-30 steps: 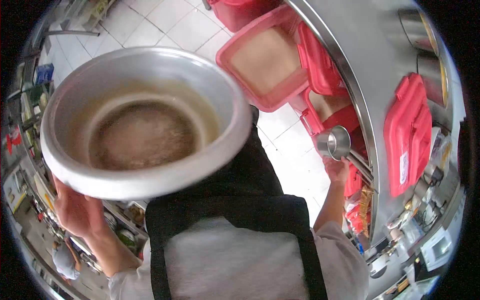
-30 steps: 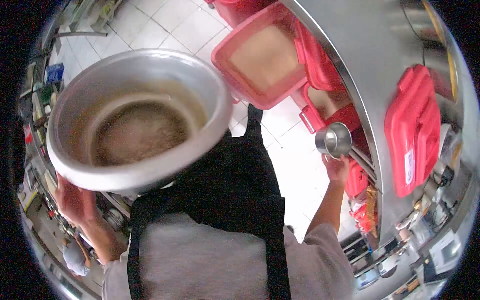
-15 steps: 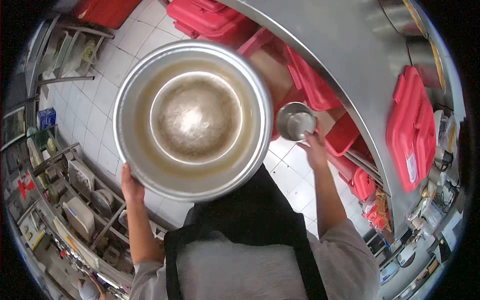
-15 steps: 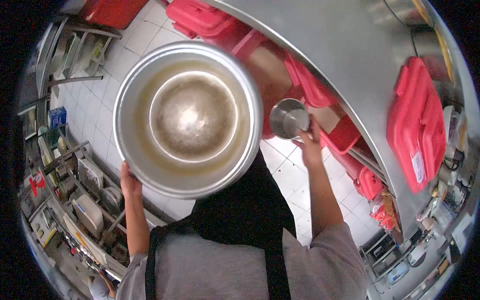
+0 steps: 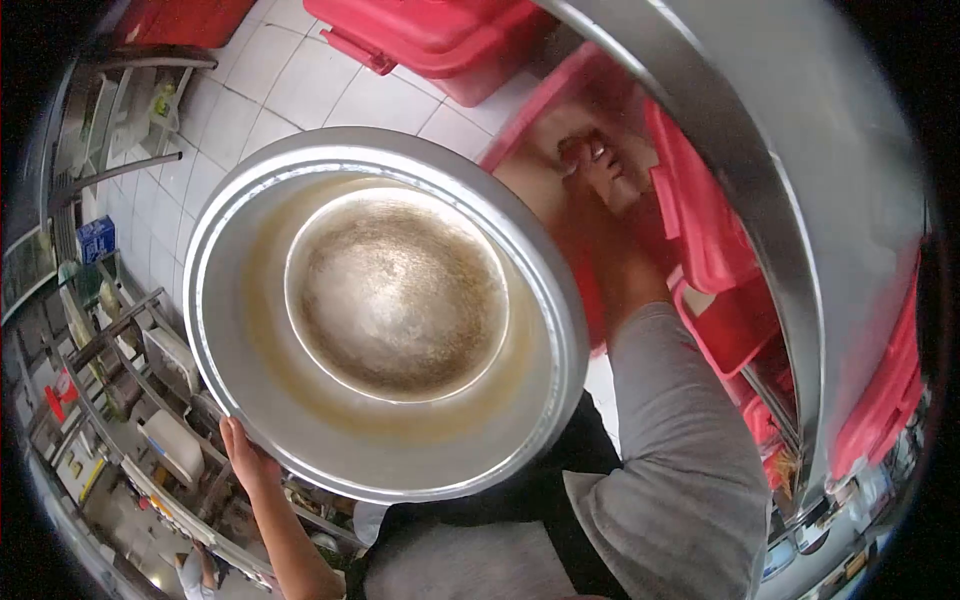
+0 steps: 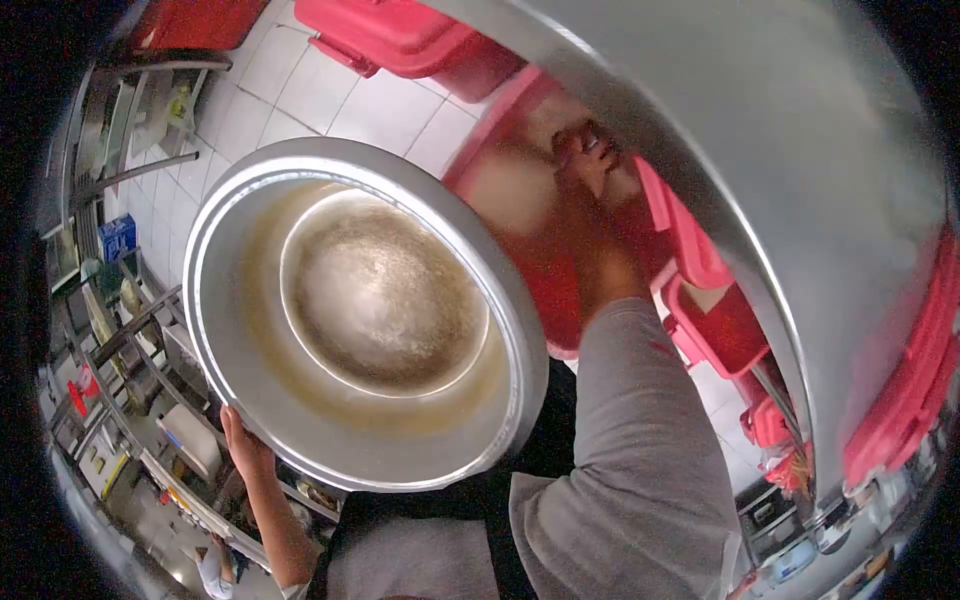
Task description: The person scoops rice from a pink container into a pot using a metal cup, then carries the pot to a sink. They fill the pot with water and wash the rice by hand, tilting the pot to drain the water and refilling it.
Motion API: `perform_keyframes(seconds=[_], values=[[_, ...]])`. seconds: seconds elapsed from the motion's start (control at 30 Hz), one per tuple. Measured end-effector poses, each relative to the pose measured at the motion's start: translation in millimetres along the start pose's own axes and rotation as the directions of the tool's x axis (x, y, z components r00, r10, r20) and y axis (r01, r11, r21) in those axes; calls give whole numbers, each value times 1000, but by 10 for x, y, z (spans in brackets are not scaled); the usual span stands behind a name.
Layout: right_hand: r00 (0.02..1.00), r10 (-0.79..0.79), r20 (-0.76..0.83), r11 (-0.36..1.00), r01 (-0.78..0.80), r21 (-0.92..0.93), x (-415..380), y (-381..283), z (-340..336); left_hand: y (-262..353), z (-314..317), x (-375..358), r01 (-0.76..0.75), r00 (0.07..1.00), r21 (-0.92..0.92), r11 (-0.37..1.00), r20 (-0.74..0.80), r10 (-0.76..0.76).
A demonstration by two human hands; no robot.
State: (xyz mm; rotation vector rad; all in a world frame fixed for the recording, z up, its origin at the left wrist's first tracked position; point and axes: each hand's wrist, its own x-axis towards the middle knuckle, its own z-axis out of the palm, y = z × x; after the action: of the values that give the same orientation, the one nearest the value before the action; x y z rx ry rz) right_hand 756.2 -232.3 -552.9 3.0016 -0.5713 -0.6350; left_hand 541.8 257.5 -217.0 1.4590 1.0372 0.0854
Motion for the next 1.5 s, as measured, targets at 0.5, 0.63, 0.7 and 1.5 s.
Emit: perform_keyframes(seconds=[0.5, 0.63, 0.7, 1.5], values=[[736, -557, 385, 211, -323, 923, -433, -10, 113, -103, -163, -48, 57, 996, -85, 995, 69, -51], [725, -574, 381, -96, -522, 847, -814, 434, -187, -17, -104, -139, 59, 997, -70, 996, 46, -55], [763, -515, 390, -231, -562, 794, -1154, 635, -543, 8, -79, -183, 53, 998, -69, 996, 48, -50], [369, -488, -791, 196, 929, 313, -3485, -183, -3258, -205, -273, -272, 115, 993, -290, 950, 6, -118]])
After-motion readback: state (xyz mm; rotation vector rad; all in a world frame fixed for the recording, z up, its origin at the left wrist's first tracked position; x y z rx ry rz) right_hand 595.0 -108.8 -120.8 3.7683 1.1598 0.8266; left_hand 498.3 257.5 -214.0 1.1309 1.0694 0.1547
